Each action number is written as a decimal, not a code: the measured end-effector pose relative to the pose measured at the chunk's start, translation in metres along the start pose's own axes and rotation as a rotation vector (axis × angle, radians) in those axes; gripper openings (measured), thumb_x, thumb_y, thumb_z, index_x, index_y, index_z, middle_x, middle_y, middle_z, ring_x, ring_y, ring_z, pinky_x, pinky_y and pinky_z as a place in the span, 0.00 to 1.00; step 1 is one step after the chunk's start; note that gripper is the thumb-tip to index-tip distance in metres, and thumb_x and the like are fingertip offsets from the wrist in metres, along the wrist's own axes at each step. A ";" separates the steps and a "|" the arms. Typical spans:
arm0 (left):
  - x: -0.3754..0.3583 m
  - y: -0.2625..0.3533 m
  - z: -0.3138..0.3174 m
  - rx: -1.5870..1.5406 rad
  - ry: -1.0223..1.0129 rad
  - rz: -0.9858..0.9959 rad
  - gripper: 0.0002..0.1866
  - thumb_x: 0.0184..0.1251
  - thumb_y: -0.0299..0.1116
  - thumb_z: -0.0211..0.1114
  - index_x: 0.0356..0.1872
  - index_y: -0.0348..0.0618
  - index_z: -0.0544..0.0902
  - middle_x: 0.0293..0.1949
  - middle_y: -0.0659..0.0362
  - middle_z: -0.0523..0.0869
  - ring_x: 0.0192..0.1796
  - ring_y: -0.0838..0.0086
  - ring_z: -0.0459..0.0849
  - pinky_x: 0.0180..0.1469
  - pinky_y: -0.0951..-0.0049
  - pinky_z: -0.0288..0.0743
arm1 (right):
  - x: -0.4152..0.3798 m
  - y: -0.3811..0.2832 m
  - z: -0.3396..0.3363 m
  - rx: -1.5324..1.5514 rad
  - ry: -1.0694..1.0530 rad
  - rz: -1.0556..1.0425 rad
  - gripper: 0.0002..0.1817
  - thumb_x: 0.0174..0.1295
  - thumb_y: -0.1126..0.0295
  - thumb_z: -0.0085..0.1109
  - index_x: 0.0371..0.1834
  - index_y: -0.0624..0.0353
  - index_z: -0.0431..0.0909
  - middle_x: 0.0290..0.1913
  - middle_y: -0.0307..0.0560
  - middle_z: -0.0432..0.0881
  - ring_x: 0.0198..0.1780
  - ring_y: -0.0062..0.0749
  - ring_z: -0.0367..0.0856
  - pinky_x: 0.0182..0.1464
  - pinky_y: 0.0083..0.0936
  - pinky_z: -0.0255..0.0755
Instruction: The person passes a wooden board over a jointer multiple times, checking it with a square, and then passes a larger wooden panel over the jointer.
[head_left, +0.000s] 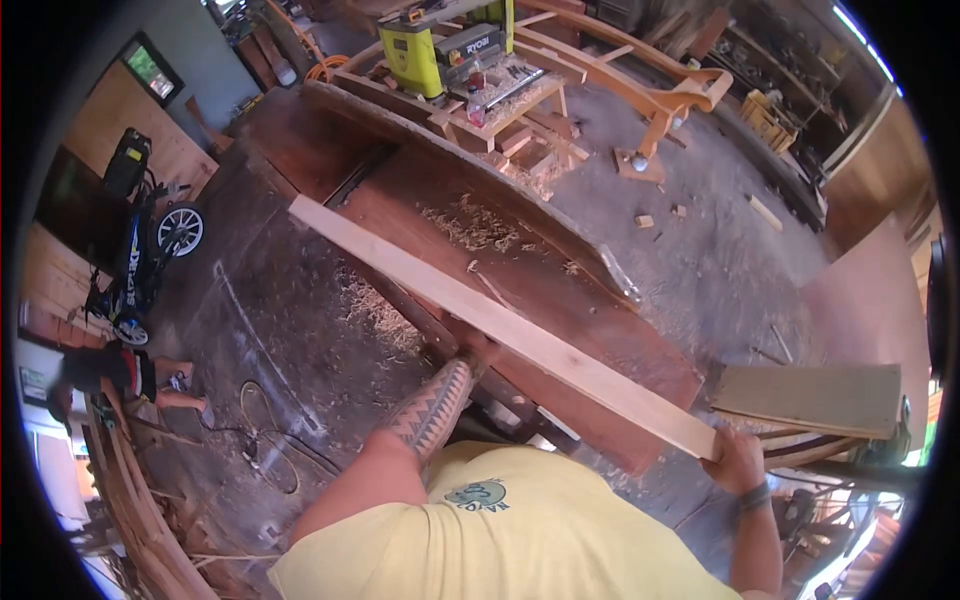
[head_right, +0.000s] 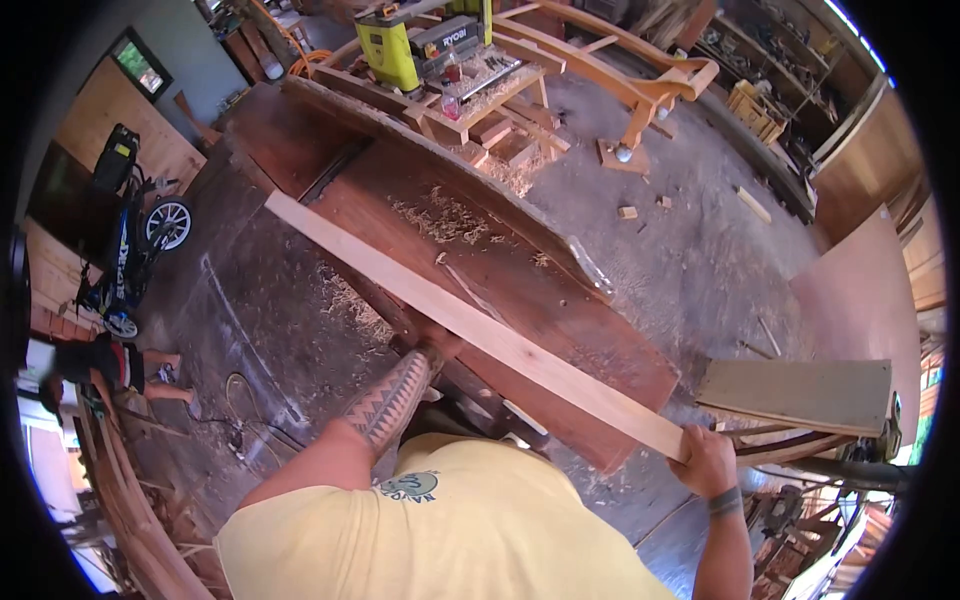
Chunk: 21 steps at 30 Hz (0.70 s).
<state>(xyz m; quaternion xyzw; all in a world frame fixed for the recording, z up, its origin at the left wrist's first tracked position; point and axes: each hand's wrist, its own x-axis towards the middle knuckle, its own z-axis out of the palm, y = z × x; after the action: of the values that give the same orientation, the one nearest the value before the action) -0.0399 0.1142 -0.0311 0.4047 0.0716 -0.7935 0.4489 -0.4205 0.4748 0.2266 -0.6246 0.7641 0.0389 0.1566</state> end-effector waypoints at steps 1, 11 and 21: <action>0.000 -0.014 0.005 0.003 0.025 -0.006 0.33 0.79 0.77 0.46 0.62 0.63 0.79 0.53 0.70 0.86 0.49 0.73 0.86 0.46 0.64 0.83 | -0.009 0.013 0.001 0.005 -0.003 0.014 0.32 0.48 0.59 0.85 0.54 0.58 0.80 0.39 0.54 0.88 0.42 0.60 0.89 0.45 0.52 0.82; -0.051 -0.082 0.054 0.586 0.096 0.061 0.47 0.69 0.81 0.56 0.74 0.54 0.75 0.62 0.61 0.83 0.58 0.72 0.80 0.58 0.59 0.73 | -0.016 0.083 0.130 0.092 0.016 0.009 0.31 0.51 0.56 0.86 0.50 0.56 0.77 0.34 0.53 0.87 0.40 0.59 0.89 0.42 0.53 0.81; -0.050 -0.243 0.027 1.121 0.387 0.521 0.65 0.64 0.61 0.82 0.79 0.13 0.56 0.77 0.26 0.71 0.79 0.45 0.75 0.81 0.57 0.70 | -0.015 0.099 0.160 0.135 -0.113 -0.115 0.32 0.61 0.52 0.75 0.61 0.60 0.76 0.44 0.65 0.90 0.45 0.65 0.91 0.48 0.56 0.85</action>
<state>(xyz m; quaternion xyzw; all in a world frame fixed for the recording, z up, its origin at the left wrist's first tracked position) -0.2296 0.2769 -0.0385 0.7175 -0.3745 -0.4883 0.3264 -0.4830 0.5513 0.0663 -0.6522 0.7178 0.0138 0.2431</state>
